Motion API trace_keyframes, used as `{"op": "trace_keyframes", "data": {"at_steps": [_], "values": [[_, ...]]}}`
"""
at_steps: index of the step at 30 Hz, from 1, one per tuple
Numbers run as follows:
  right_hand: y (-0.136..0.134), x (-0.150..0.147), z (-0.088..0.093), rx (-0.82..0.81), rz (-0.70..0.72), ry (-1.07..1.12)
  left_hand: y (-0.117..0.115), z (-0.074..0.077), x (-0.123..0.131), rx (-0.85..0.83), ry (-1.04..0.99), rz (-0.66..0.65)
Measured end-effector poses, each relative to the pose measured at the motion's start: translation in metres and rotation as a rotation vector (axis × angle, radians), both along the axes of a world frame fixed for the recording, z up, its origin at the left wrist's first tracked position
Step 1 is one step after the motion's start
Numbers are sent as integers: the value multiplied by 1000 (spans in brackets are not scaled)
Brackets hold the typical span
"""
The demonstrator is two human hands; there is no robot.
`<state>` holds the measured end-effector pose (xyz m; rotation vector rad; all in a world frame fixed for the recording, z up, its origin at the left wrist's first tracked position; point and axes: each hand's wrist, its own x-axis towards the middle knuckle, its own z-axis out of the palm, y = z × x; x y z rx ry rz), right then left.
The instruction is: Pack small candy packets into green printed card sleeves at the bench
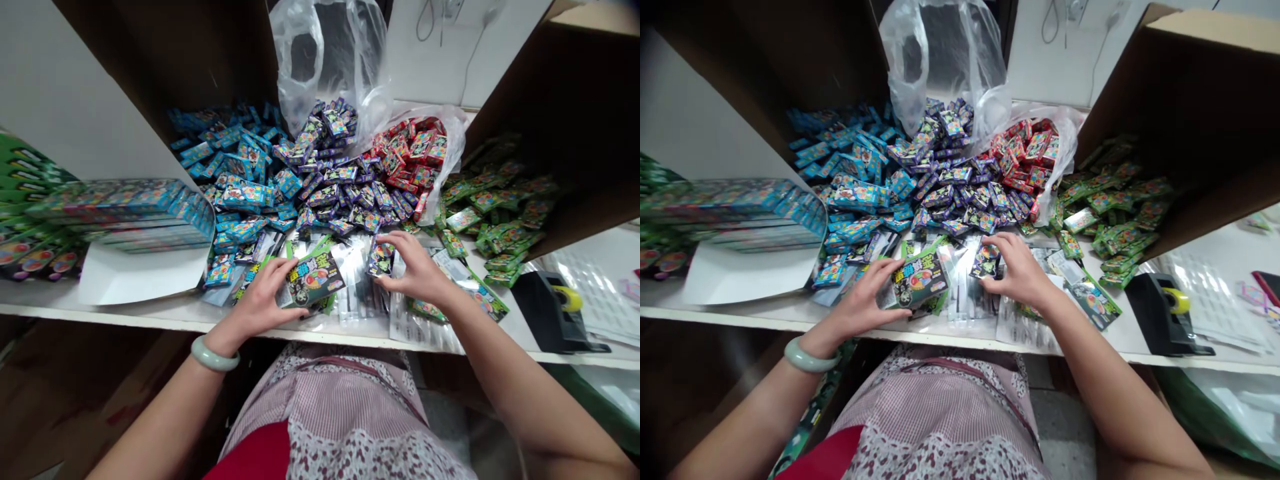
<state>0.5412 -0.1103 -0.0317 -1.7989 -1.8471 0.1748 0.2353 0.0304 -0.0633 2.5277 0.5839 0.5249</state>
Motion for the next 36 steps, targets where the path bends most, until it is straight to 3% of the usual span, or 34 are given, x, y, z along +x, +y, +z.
{"op": "trace_keyframes", "data": {"at_steps": [6, 11, 15, 20, 25, 29, 33, 36], "values": [[-11, -19, 38, -83, 179, -155, -4, 2, 6, 26, -35, -92], [-5, -26, 46, -186, 338, -300, -7, 6, 6, 64, -3, -130], [3, -28, 47, -229, 392, -285, -10, 4, 8, 23, -14, -159], [9, -30, 39, -259, 388, -120, -12, 0, 7, -12, -22, -143], [8, -50, 16, -98, 140, 144, -20, 1, 4, -38, -44, -38], [16, -67, 8, -119, 106, 326, -19, 6, -3, -58, -75, -36], [58, -74, 3, -7, -61, 555, -13, 26, -39, -42, -93, 9], [114, -97, -10, 36, 112, 384, -13, 40, -72, -53, -113, 24]]}}
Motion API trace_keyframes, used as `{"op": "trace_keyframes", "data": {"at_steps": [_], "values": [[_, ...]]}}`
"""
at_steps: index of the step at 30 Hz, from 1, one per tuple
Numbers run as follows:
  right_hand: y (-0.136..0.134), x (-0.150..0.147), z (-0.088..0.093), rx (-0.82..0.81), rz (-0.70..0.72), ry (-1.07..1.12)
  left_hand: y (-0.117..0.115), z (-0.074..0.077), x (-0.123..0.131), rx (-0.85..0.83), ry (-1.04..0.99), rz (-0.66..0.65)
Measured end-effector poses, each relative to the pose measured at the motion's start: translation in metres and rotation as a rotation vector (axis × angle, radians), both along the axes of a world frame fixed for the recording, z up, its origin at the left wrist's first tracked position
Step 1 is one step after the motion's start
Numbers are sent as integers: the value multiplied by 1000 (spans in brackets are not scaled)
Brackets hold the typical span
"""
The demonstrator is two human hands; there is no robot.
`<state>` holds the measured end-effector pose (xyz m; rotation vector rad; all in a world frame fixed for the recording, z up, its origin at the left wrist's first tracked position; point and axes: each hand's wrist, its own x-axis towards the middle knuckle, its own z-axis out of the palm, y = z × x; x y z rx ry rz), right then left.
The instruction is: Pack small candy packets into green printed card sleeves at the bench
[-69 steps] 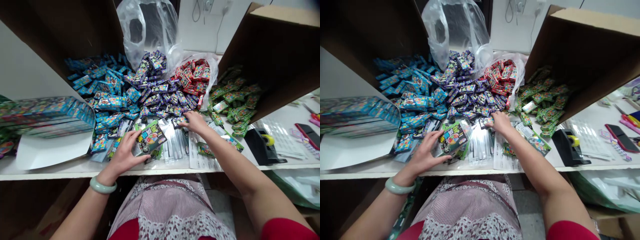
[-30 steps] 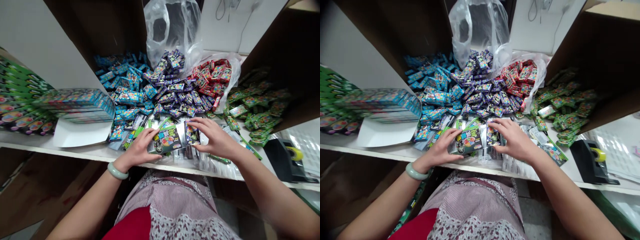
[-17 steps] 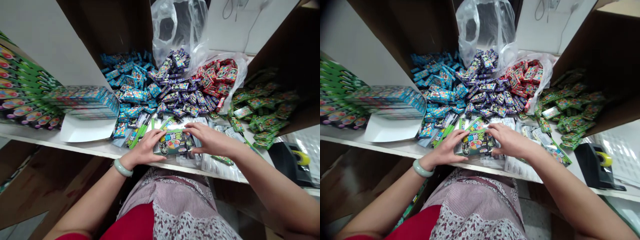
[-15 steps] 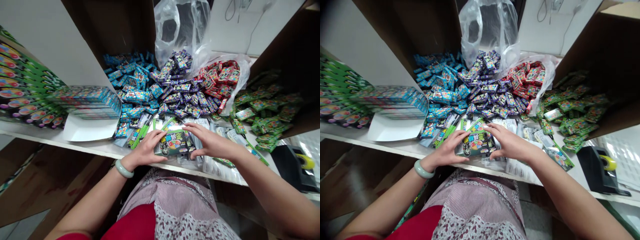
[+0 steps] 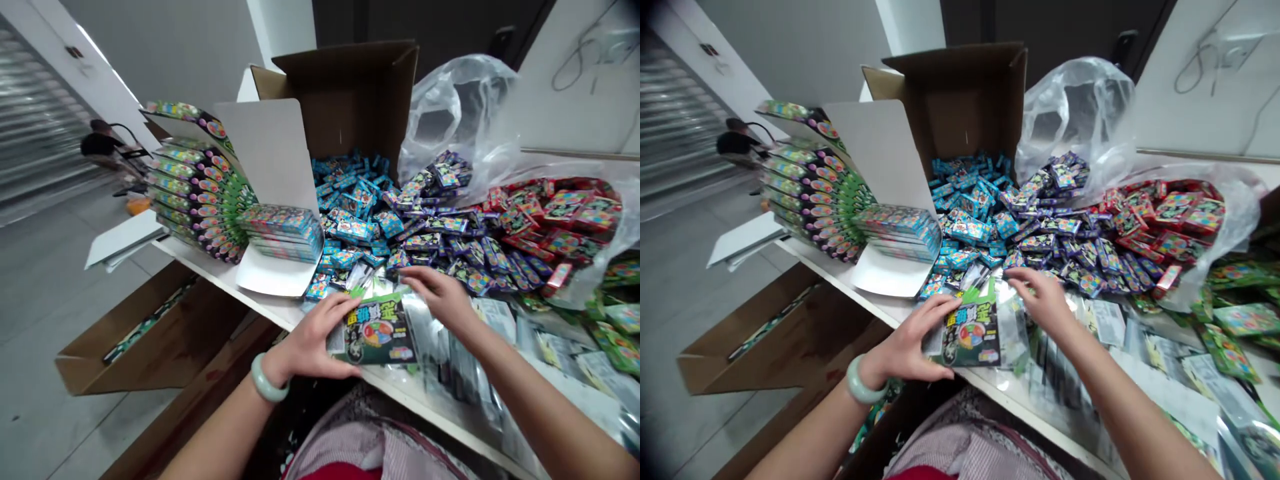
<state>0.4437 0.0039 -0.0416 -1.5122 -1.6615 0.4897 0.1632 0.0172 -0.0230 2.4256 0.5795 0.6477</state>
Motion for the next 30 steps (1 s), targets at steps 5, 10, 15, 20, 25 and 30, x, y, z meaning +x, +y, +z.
{"op": "trace_keyframes", "data": {"at_steps": [5, 10, 15, 20, 25, 30], "values": [[90, -61, -20, 3, 262, -224, -1, -6, -29, -8, -21, 123], [112, -70, -24, -51, 175, -146, 3, -19, -46, -33, -15, 225], [68, -42, -12, -197, 96, 102, 14, -15, -60, 13, 8, 297], [2, -10, 8, -415, 20, 710, 24, -17, -48, 118, 69, 290], [-41, 5, 18, -250, -88, 703, 20, -28, -11, 190, 103, 167], [-66, 11, 22, -203, -91, 456, 12, -28, 18, 211, 95, 111]]}}
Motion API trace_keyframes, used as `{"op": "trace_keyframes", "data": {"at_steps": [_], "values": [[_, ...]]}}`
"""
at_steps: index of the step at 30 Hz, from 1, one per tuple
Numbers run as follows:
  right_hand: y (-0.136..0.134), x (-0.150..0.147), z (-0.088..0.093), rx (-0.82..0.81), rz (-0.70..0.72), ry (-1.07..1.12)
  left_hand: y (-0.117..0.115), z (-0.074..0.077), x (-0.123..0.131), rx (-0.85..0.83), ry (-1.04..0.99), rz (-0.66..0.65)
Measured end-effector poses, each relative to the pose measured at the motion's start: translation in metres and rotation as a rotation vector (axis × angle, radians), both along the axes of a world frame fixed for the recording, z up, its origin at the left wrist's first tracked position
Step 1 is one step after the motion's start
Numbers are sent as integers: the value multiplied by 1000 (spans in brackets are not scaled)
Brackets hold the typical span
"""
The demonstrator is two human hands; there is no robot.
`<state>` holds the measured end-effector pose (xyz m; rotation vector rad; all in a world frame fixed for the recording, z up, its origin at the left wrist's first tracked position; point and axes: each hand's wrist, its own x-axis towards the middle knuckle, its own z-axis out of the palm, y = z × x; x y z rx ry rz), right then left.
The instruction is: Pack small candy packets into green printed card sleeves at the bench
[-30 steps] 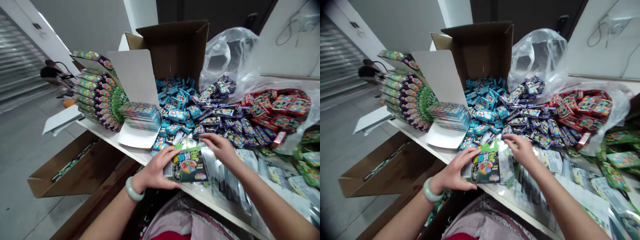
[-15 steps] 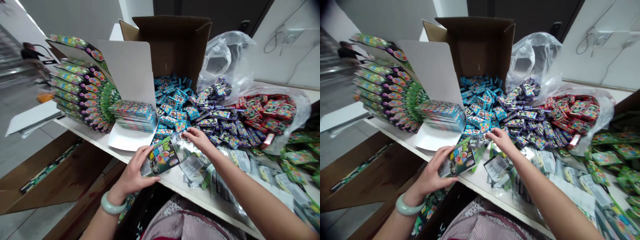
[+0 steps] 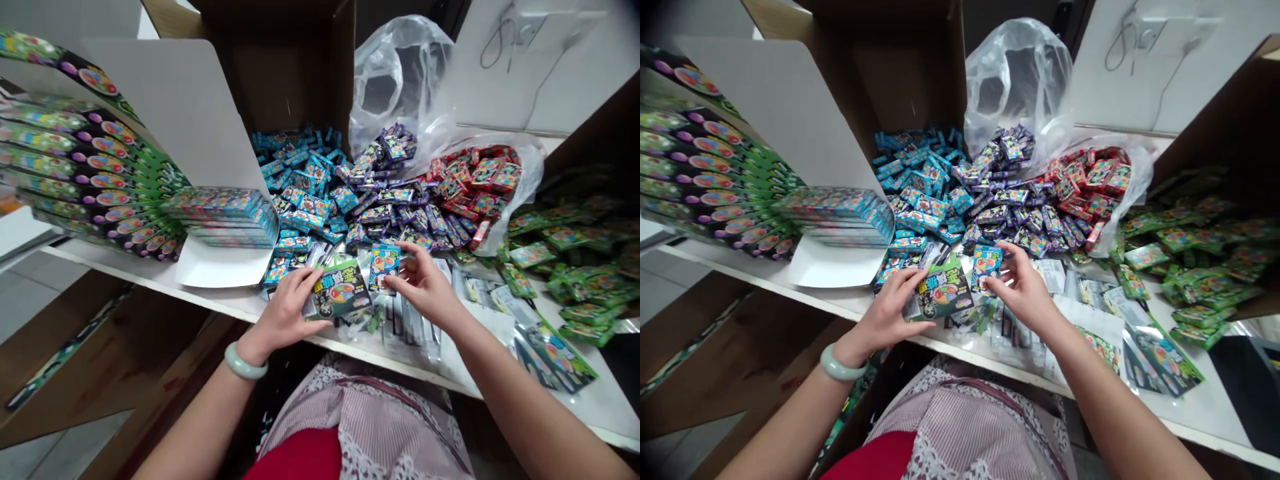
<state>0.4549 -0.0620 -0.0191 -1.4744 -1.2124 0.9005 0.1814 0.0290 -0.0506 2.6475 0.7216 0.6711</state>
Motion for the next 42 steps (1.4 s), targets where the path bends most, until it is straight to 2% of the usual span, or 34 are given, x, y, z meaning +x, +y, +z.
{"op": "trace_keyframes", "data": {"at_steps": [5, 8, 11, 17, 23, 28, 31, 37, 42], "values": [[-13, 10, 2, 37, -75, -50, -2, 4, 10, 2, -21, -58], [-18, 11, 1, -41, 45, -76, -5, 3, 14, 4, -19, -76], [-20, 11, 2, -115, 128, -213, -9, 1, 17, -17, 0, -69], [-18, 12, 9, -152, 159, -292, -14, -2, 17, -43, -10, -34], [-12, 14, 18, -184, 243, -344, -14, -1, 13, -18, -35, -65], [-8, 15, 24, -93, 174, -518, -14, 2, 14, -3, 2, -103], [-6, 16, 22, -58, 205, -474, -13, 2, 15, 0, -4, -100], [-9, 25, 21, -130, 306, -365, -16, -3, 16, 10, -21, -136], [-12, 29, 25, -166, 317, -282, -17, 0, 15, 19, -33, -170]]}}
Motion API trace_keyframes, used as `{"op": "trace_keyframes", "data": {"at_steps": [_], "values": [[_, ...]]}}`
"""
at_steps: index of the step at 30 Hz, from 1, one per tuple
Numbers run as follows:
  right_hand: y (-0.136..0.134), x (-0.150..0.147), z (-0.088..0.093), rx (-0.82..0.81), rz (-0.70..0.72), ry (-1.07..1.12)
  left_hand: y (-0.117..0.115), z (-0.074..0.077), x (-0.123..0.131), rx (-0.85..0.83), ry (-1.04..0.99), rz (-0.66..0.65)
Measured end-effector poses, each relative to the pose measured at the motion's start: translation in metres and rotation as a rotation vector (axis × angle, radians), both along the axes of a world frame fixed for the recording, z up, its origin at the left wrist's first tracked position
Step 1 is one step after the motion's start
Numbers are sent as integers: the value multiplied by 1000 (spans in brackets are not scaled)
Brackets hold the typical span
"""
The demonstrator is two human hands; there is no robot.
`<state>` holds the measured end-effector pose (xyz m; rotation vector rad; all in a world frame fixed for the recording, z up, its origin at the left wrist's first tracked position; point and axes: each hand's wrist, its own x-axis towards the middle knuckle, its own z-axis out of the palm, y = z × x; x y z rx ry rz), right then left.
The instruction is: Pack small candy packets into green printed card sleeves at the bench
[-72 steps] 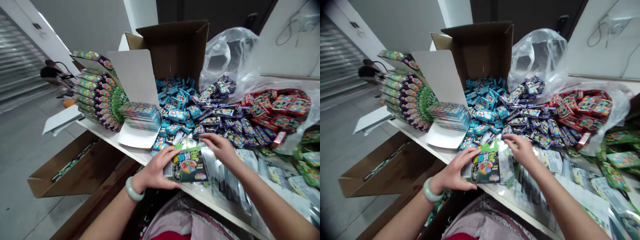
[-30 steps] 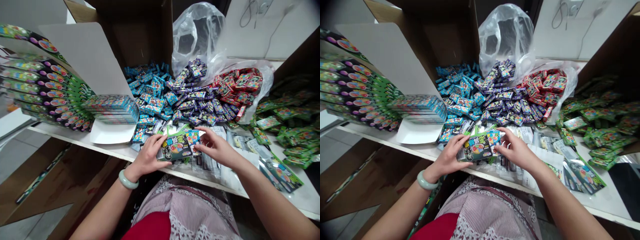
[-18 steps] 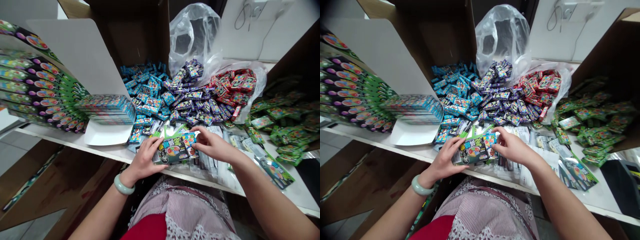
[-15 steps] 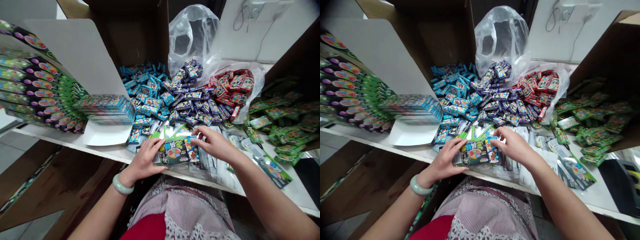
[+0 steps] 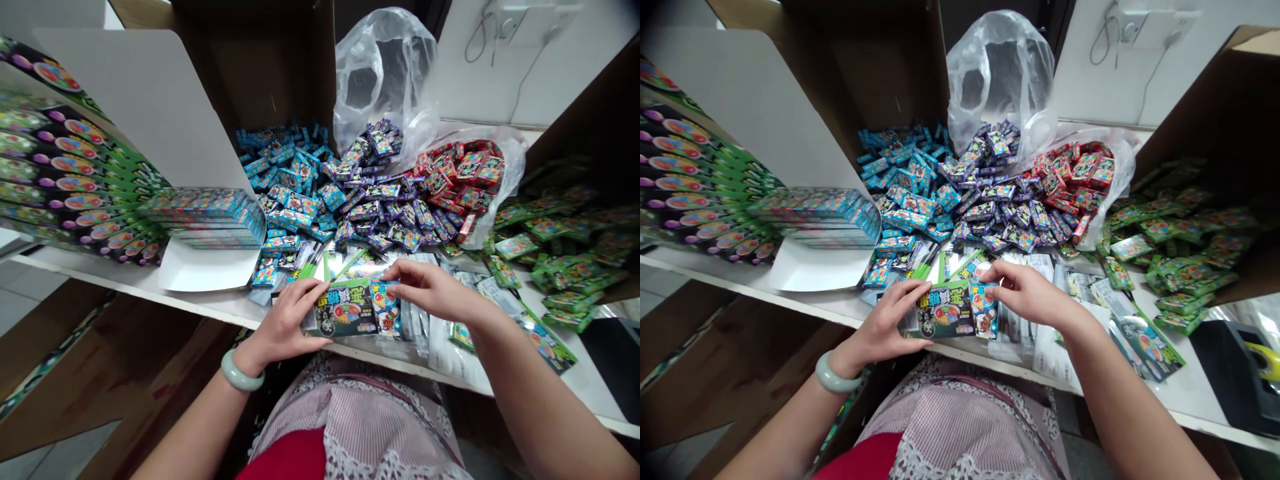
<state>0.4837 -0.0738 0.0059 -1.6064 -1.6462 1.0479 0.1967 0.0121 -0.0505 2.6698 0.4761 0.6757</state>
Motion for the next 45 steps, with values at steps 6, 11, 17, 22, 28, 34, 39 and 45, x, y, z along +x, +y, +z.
{"op": "trace_keyframes", "data": {"at_steps": [6, 11, 17, 22, 28, 34, 39, 45], "values": [[2, -16, -9, 127, -182, -12, 2, 2, 4, 5, -5, 4], [-6, -36, -25, 352, -279, -113, 1, -5, 8, 4, -23, 111], [-18, -38, -28, 440, -301, -117, -13, -3, 24, -34, -74, 231], [-30, -42, -32, 395, -479, 270, -29, 4, 50, -266, -278, 345], [-42, -37, -46, 339, -651, 545, -47, -16, 74, -964, -453, 255], [-58, -36, -70, 255, -646, 404, -51, -33, 72, -1088, -374, 74], [-64, -35, -81, 254, -578, 336, -42, -35, 78, -1072, -398, 17], [-65, -14, -74, 188, -558, 295, -29, -23, 87, -1097, -285, -115]]}}
